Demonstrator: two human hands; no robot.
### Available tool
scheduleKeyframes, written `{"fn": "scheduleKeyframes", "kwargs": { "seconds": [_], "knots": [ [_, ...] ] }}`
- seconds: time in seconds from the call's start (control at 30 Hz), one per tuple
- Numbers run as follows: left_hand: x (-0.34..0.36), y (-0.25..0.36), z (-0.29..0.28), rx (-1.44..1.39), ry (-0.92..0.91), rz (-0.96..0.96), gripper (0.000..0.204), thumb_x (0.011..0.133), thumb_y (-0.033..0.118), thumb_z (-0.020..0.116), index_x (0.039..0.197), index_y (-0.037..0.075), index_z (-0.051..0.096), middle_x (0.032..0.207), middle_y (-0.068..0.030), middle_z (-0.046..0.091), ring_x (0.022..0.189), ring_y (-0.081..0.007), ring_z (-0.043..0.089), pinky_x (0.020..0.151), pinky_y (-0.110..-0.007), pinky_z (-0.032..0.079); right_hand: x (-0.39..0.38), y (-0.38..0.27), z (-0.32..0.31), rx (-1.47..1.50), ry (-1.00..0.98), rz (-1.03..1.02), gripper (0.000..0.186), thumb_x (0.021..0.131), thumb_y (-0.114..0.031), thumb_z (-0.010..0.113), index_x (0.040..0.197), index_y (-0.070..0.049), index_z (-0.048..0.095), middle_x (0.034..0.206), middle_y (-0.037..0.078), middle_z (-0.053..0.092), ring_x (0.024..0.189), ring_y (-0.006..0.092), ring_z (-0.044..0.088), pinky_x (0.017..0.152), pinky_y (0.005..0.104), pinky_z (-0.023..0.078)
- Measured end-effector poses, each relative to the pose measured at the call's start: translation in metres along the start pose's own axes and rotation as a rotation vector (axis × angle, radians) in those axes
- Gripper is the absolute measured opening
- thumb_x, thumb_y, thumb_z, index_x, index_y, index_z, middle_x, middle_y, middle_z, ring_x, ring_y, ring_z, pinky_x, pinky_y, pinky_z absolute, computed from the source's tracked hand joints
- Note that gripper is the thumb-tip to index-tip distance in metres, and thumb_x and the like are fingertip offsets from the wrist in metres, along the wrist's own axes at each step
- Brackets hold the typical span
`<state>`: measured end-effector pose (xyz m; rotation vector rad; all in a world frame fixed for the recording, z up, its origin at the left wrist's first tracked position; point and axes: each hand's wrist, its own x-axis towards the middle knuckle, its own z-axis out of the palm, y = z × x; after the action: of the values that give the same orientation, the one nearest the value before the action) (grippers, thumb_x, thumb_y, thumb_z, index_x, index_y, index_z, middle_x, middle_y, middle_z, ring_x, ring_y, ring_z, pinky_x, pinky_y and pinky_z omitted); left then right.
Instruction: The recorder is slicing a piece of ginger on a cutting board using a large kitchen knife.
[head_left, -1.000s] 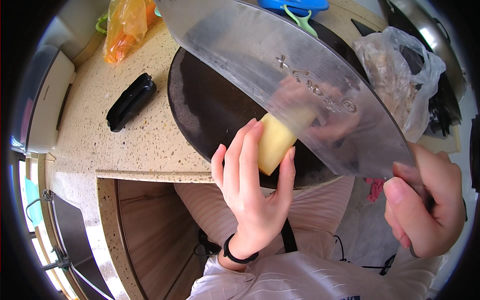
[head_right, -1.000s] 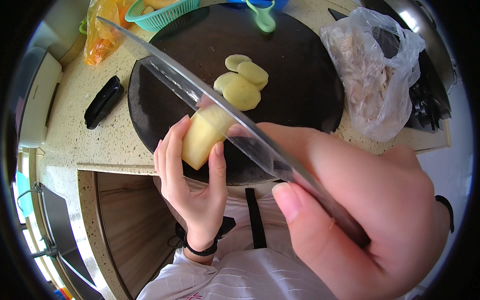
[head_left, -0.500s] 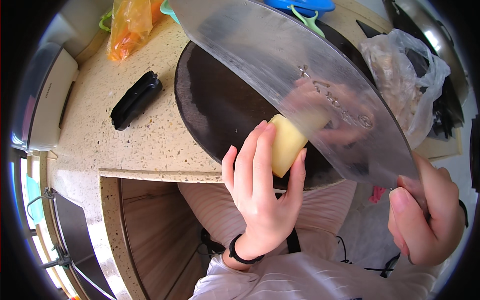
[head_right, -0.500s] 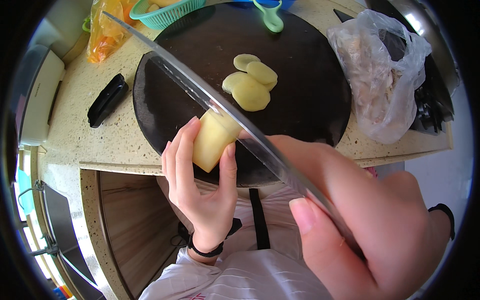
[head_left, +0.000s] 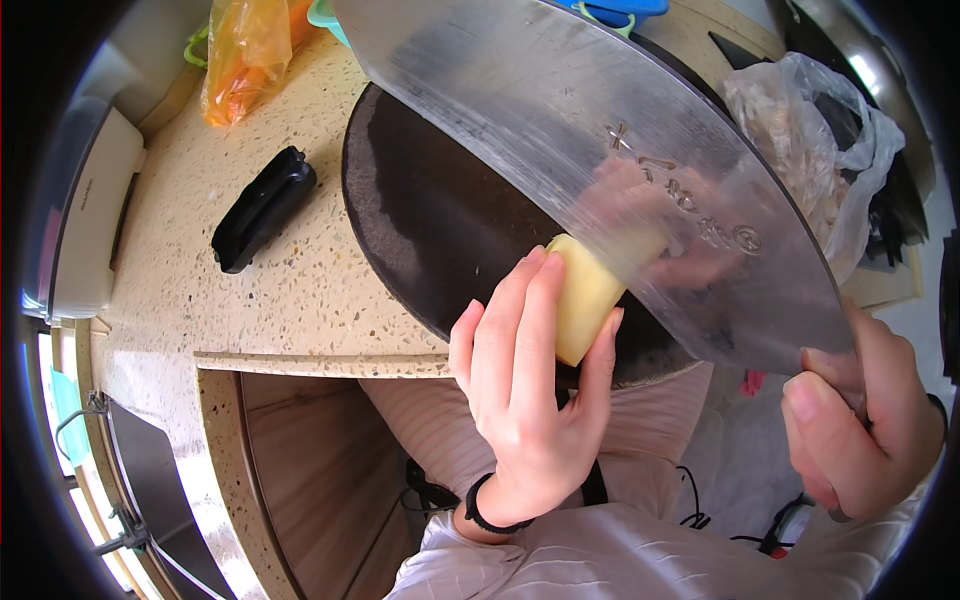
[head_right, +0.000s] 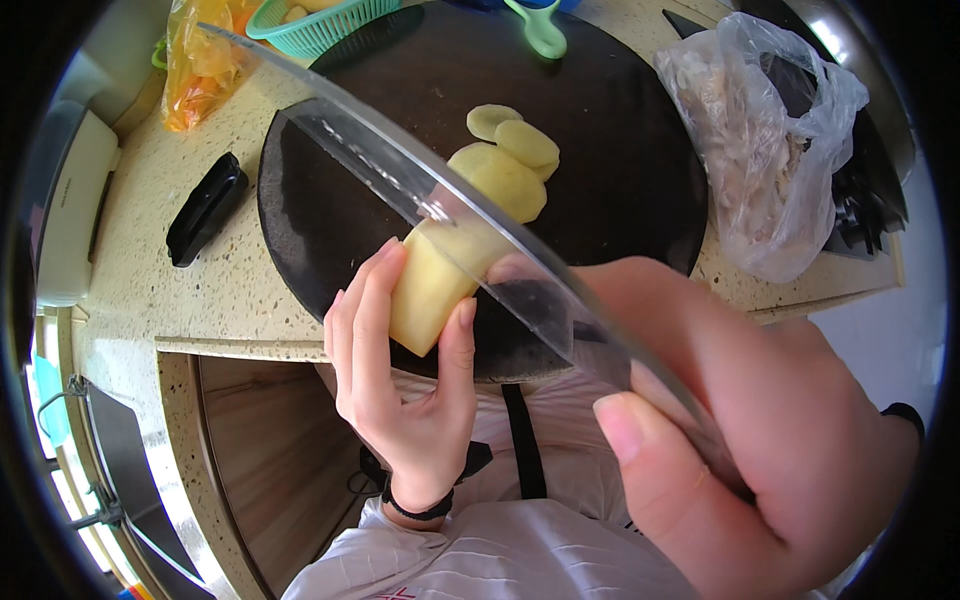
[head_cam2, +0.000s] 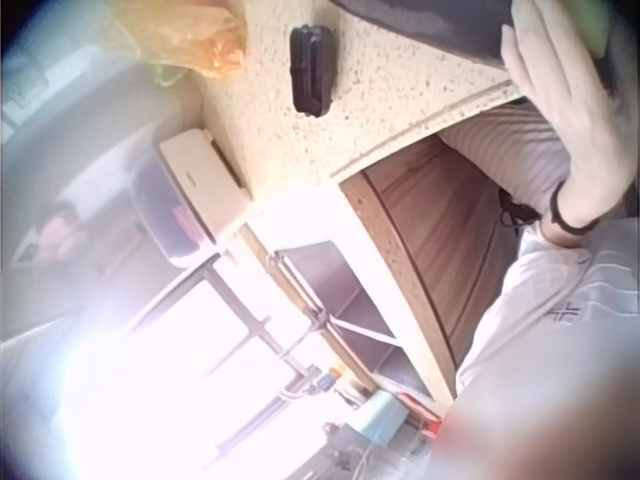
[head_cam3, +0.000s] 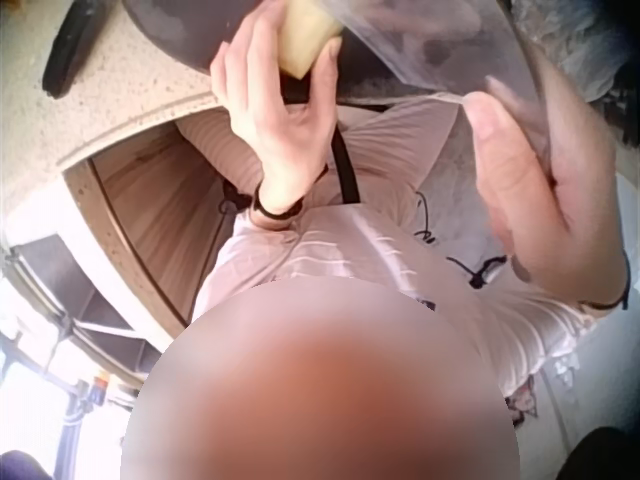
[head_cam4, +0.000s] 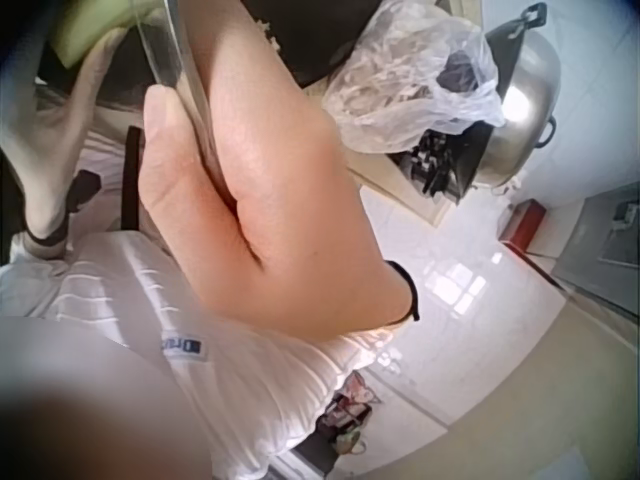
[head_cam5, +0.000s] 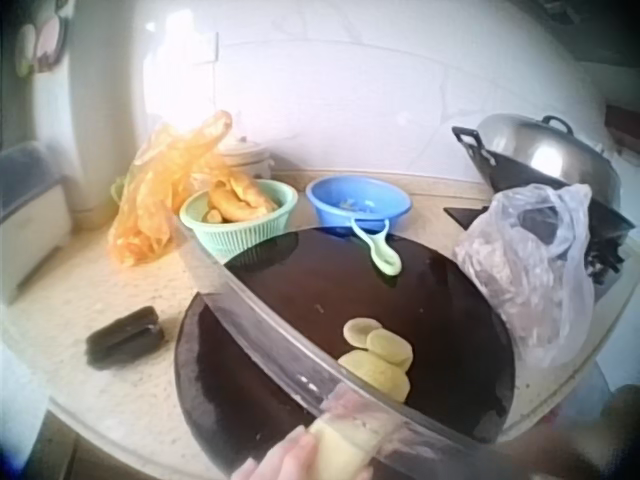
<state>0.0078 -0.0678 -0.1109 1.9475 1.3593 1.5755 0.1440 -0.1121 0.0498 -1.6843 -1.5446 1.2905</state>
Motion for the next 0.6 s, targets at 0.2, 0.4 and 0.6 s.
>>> {"fn": "scheduleKeyframes", "kwargs": {
  "seconds": [0.2, 0.4, 0.6],
  "knots": [
    [0.0009, 0.0011, 0.0007, 0.008, 0.001, -0.005, 0.051, 0.069, 0.008, 0.077, 0.117, 0.000, 0.059, 0.114, -0.0126, 0.063, 0.102, -0.0230, 0.059, 0.098, -0.036, 0.032, 0.0001, -0.0004, -0.0055, -0.033, 0.002, 0.083, 0.047, 0.087, 0.003, 0.034, 0.133, 0.014, 0.027, 0.052, -0.001, 0.044, 0.038, 0.0027, 0.036, 0.038, 0.0203, 0.031],
    [0.0002, 0.0024, 0.0013, 0.038, 0.002, -0.002, 0.051, 0.070, 0.008, 0.077, 0.117, 0.001, 0.059, 0.113, -0.0124, 0.063, 0.102, -0.0230, 0.059, 0.099, -0.037, 0.031, 0.0009, -0.0013, -0.0071, -0.058, 0.042, 0.169, 0.051, 0.087, 0.003, 0.034, 0.135, 0.014, 0.025, 0.050, -0.002, 0.043, 0.037, 0.0016, 0.035, 0.037, 0.0198, 0.030],
    [0.0011, 0.0030, 0.0017, 0.027, 0.007, 0.003, 0.049, 0.070, 0.008, 0.076, 0.116, 0.001, 0.059, 0.113, -0.0124, 0.063, 0.103, -0.0233, 0.059, 0.100, -0.038, 0.031, -0.0045, -0.0033, -0.0108, -0.012, 0.151, 0.337, 0.054, 0.087, 0.001, 0.036, 0.137, 0.013, 0.022, 0.050, -0.004, 0.043, 0.038, 0.0024, 0.038, 0.038, 0.0195, 0.031]
  ]
}}
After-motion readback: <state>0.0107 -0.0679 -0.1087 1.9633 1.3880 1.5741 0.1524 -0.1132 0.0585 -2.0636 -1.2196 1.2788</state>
